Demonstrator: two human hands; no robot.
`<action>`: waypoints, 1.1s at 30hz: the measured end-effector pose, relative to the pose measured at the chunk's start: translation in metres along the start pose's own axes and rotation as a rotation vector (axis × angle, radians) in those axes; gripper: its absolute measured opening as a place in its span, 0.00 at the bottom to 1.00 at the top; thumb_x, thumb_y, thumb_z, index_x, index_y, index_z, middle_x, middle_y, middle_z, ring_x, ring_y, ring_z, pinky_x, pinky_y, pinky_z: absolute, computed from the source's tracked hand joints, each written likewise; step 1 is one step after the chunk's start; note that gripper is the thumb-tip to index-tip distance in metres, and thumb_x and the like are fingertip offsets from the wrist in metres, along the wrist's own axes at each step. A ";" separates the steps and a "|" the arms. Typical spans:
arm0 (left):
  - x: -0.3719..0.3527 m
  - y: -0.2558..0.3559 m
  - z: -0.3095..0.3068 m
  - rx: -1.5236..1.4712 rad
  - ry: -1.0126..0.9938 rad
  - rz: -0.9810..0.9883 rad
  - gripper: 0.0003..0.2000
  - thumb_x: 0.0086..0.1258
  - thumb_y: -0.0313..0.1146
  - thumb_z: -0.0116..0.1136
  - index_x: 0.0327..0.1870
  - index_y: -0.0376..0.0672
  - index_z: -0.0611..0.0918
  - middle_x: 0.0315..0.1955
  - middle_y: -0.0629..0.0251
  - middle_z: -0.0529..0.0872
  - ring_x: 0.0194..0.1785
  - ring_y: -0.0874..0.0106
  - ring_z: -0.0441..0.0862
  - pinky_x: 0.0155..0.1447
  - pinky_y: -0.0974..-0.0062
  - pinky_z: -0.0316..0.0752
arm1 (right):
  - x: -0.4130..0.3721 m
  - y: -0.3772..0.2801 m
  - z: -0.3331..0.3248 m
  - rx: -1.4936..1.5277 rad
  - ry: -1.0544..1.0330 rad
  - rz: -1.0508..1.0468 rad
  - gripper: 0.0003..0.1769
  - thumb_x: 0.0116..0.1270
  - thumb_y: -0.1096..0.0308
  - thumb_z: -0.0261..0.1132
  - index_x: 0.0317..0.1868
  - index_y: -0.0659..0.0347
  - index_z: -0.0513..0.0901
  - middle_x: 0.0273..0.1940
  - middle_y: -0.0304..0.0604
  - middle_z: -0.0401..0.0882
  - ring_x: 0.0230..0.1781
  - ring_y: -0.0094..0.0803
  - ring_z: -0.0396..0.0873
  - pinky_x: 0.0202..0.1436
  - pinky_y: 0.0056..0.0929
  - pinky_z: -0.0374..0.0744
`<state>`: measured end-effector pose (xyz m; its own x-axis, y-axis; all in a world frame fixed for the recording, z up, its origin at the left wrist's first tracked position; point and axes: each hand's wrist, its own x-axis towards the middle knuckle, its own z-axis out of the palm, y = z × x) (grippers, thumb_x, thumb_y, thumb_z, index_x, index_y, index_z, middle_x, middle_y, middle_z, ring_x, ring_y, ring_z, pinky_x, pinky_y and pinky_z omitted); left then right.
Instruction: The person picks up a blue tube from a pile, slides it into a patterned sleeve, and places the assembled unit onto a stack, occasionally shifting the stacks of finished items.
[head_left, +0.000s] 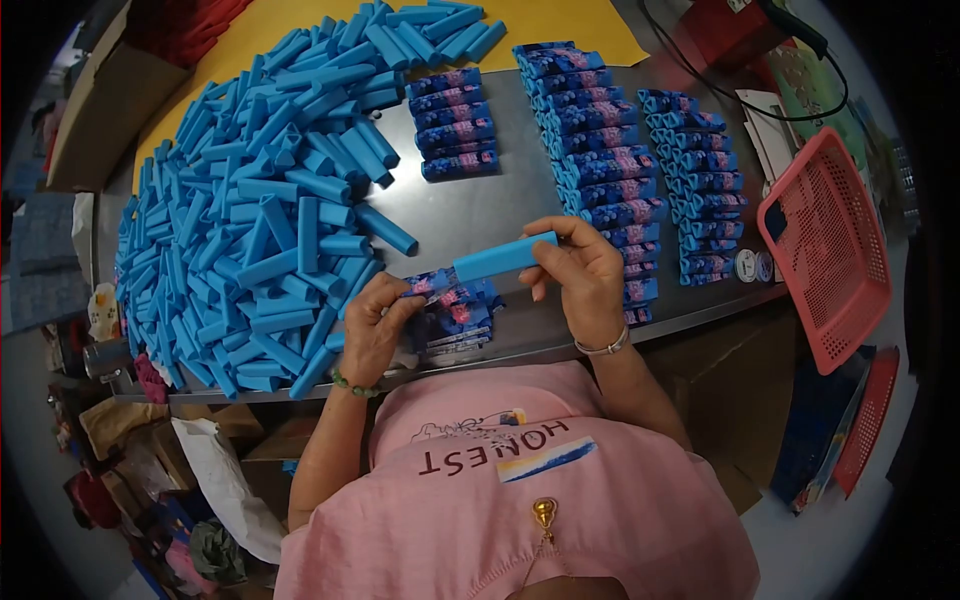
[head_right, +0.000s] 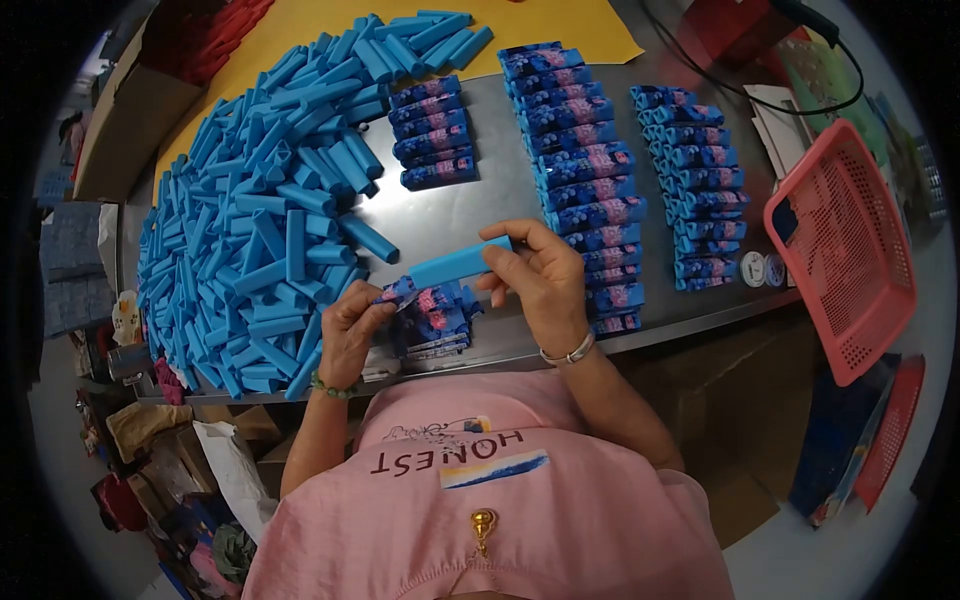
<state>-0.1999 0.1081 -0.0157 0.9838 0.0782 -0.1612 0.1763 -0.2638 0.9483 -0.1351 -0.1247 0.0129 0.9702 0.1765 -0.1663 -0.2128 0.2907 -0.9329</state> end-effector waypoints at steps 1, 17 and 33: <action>0.001 0.002 -0.002 -0.010 -0.038 0.022 0.03 0.62 0.24 0.62 0.30 0.33 0.82 0.26 0.70 0.74 0.30 0.79 0.68 0.33 0.81 0.63 | 0.001 -0.001 0.000 0.000 -0.002 -0.002 0.09 0.66 0.76 0.61 0.46 0.68 0.78 0.27 0.43 0.81 0.25 0.21 0.81 0.23 0.12 0.75; 0.006 0.032 0.011 -0.119 -0.155 0.052 0.14 0.60 0.25 0.63 0.48 0.36 0.82 0.40 0.64 0.81 0.44 0.74 0.77 0.49 0.79 0.71 | 0.000 0.006 0.022 -0.352 -0.182 -0.089 0.10 0.67 0.75 0.59 0.48 0.70 0.77 0.37 0.45 0.79 0.31 0.22 0.81 0.25 0.15 0.77; 0.010 0.034 0.017 -0.220 -0.104 0.113 0.17 0.55 0.23 0.67 0.48 0.36 0.83 0.42 0.62 0.82 0.47 0.72 0.76 0.53 0.79 0.70 | 0.003 0.016 0.019 0.276 -0.255 0.360 0.12 0.69 0.73 0.56 0.50 0.70 0.74 0.37 0.48 0.80 0.31 0.32 0.85 0.25 0.22 0.83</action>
<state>-0.1834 0.0833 0.0104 0.9969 -0.0417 -0.0670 0.0650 -0.0486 0.9967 -0.1380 -0.1015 0.0032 0.7779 0.5246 -0.3460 -0.5841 0.4005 -0.7059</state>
